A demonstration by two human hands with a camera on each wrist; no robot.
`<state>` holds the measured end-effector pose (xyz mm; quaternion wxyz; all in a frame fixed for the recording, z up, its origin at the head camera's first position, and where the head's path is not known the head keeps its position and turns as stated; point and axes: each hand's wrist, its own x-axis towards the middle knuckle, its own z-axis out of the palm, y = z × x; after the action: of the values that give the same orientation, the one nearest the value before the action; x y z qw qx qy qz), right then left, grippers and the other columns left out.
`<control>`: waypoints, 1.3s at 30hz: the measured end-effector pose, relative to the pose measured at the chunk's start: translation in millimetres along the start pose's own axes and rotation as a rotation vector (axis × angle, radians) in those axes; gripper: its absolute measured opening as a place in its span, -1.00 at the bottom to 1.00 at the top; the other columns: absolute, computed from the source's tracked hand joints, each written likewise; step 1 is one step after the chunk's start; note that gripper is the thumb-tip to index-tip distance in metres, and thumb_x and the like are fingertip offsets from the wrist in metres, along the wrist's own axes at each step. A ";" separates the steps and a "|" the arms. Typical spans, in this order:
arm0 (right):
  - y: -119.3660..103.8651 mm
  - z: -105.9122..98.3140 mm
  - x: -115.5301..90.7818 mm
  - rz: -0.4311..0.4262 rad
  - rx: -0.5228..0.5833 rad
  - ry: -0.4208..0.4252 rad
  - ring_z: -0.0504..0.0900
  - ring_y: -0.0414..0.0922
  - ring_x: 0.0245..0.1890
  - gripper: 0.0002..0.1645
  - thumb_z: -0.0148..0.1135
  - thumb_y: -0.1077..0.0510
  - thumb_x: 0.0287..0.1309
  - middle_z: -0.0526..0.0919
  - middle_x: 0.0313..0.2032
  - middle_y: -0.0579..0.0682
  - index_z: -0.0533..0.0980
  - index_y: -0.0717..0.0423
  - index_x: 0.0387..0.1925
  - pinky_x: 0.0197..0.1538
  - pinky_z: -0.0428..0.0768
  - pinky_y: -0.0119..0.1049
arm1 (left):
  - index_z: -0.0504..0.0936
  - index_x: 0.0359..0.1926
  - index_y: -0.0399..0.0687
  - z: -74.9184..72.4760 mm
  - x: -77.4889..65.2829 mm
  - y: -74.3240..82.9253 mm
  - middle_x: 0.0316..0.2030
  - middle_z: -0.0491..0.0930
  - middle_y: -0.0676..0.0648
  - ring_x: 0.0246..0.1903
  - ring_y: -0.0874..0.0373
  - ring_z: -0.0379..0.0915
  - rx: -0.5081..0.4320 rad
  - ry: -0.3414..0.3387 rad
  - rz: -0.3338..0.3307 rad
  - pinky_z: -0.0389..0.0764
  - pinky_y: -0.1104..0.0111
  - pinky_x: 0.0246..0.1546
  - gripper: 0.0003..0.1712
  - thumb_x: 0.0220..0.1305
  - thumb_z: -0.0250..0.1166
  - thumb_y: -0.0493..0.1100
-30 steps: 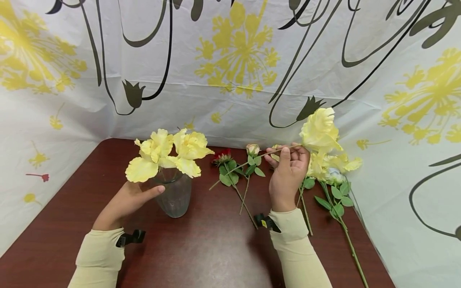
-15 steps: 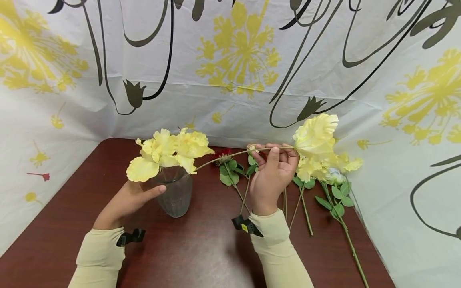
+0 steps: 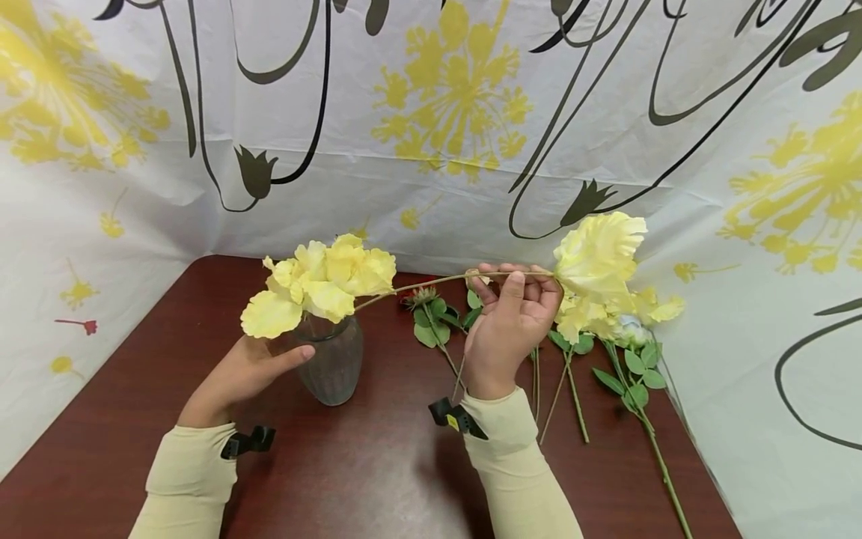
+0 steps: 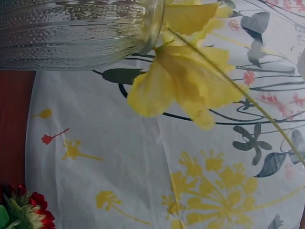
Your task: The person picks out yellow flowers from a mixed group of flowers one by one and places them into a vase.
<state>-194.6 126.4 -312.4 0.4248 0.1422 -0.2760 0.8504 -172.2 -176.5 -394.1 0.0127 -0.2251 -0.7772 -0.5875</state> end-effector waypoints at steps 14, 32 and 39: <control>20.0 1.7 -26.1 0.018 -0.172 -0.250 0.68 0.09 -0.32 -0.83 0.07 0.41 0.39 0.55 -0.25 0.22 0.34 0.29 -0.05 -0.26 0.69 -0.14 | 0.05 0.53 0.21 1.8 0.4 2.2 0.44 0.14 0.02 0.39 0.02 0.11 0.016 0.010 -0.023 0.31 -0.07 0.23 -0.04 0.27 0.42 -0.13; 52.4 -7.4 -63.5 0.375 -0.398 -0.497 0.66 -0.06 -0.09 -0.62 0.13 0.02 0.46 0.59 -0.13 0.04 0.39 0.26 0.02 -0.01 0.62 -0.16 | 0.04 0.53 0.22 1.4 1.2 2.8 0.44 0.14 0.03 0.40 0.04 0.11 0.009 -0.009 0.002 0.32 -0.04 0.24 -0.04 0.28 0.41 -0.16; 66.7 -7.5 -70.6 0.271 -0.351 -0.568 0.67 -0.02 -0.15 -0.81 0.05 0.24 0.48 0.61 -0.17 0.14 0.38 0.32 -0.02 -0.08 0.64 -0.15 | 0.05 0.53 0.23 1.6 2.6 3.6 0.43 0.16 0.04 0.39 0.06 0.14 -0.027 -0.010 0.001 0.35 0.02 0.24 -0.05 0.28 0.40 -0.19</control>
<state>-205.8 52.8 -375.3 0.2324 0.2596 -0.5412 0.7653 -172.9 -173.4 -390.6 0.0060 -0.2284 -0.7692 -0.5967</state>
